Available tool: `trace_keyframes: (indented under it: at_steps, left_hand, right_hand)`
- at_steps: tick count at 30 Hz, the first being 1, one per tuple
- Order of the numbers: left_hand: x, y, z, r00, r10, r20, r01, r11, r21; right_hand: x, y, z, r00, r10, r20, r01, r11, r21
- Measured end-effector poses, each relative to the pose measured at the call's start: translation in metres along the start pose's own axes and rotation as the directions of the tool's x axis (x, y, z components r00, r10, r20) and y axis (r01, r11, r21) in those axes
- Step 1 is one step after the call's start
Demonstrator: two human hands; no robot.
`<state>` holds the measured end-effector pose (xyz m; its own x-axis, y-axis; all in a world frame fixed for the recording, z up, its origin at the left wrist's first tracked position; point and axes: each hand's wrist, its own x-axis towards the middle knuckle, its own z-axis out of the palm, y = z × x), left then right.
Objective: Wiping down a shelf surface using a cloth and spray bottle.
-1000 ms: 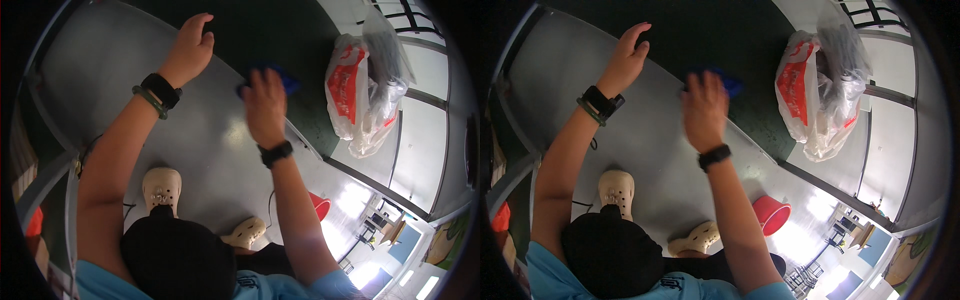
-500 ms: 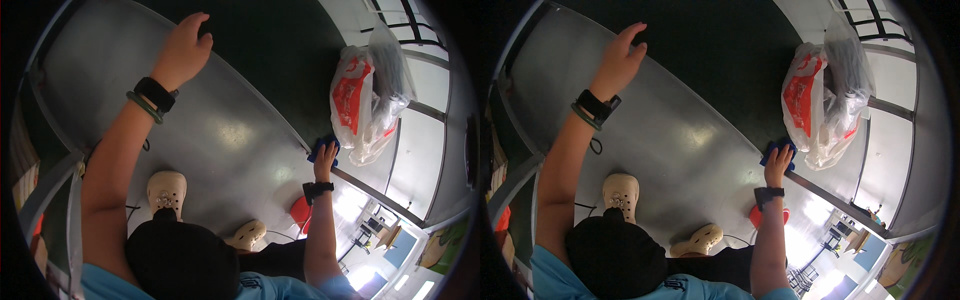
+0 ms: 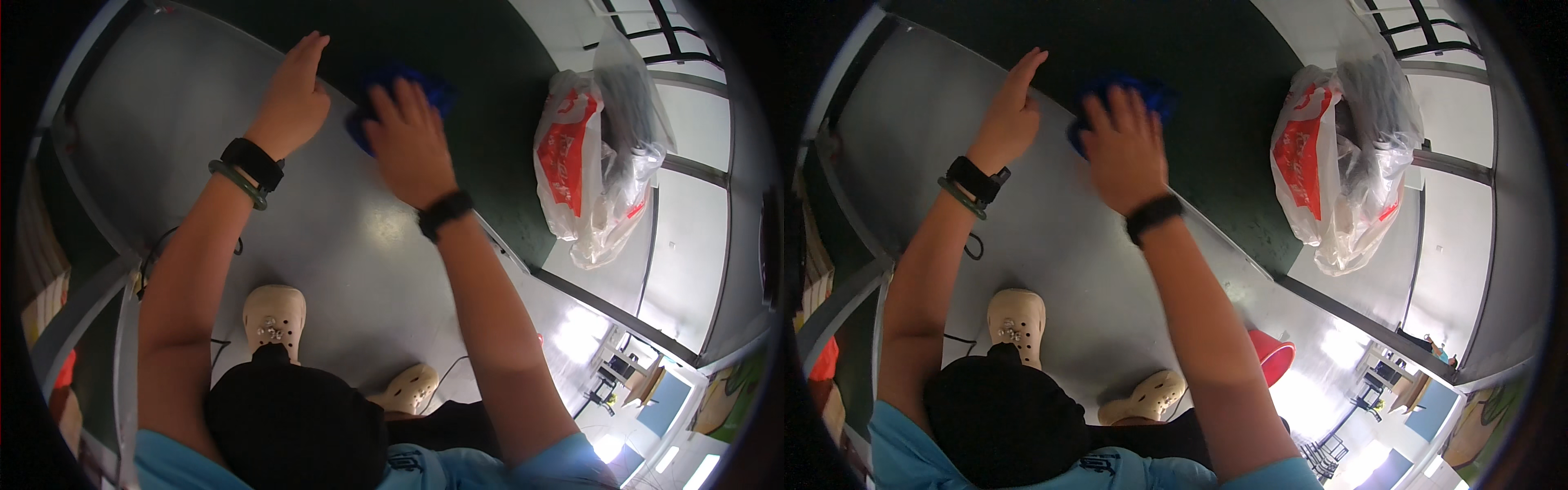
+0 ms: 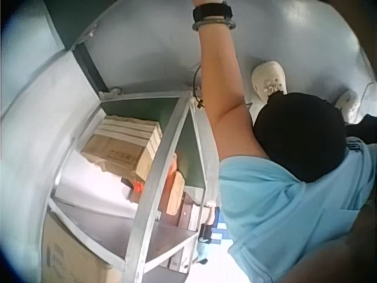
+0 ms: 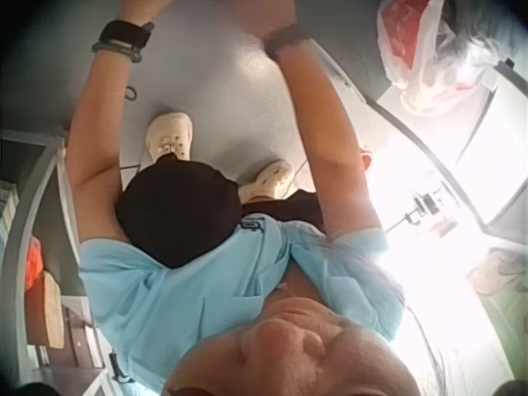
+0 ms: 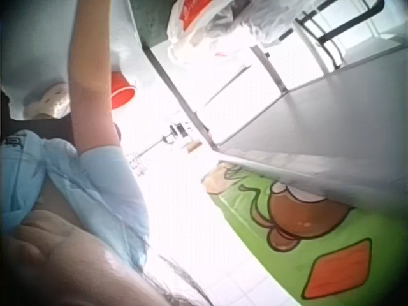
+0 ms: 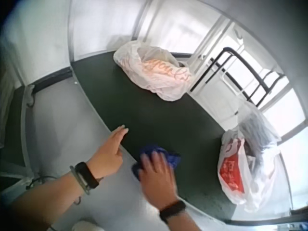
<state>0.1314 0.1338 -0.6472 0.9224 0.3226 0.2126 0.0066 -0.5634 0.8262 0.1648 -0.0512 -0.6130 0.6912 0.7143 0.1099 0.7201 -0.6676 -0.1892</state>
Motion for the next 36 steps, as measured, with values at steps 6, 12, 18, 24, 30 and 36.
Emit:
trace_keyframes:
  at_steps: [6,12,18,24,30,36]
  left_hand:
    - [-0.001,0.002,-0.005,1.000,-0.014,0.000,0.014,1.000,-0.015]
    - [-0.003,0.001,-0.005,1.000,-0.009,0.018,0.009,1.000,0.012]
    - [-0.005,-0.001,0.006,0.999,0.039,-0.038,-0.035,0.994,0.101]
    - [-0.003,-0.002,-0.002,0.999,0.044,0.006,-0.045,0.995,0.087]
    - [-0.009,0.018,-0.012,0.989,0.148,-0.011,-0.140,0.955,0.261]
    - [-0.049,0.095,0.048,0.851,0.455,0.262,-0.505,0.846,0.171]
  right_hand:
    - [-0.170,0.133,-0.042,0.897,0.441,0.025,-0.436,0.894,-0.108]
    - [-0.250,0.215,-0.041,0.772,0.633,-0.053,-0.625,0.741,-0.245]
    - [-0.101,0.095,-0.001,0.989,0.129,-0.078,-0.146,0.944,-0.295]
    - [0.005,-0.011,0.007,0.996,0.078,-0.051,-0.081,0.996,-0.045]
    - [-0.075,0.063,-0.029,0.935,0.350,0.058,-0.343,0.934,-0.105]
    - [-0.118,0.091,-0.071,0.774,0.615,0.147,-0.583,0.604,0.543]
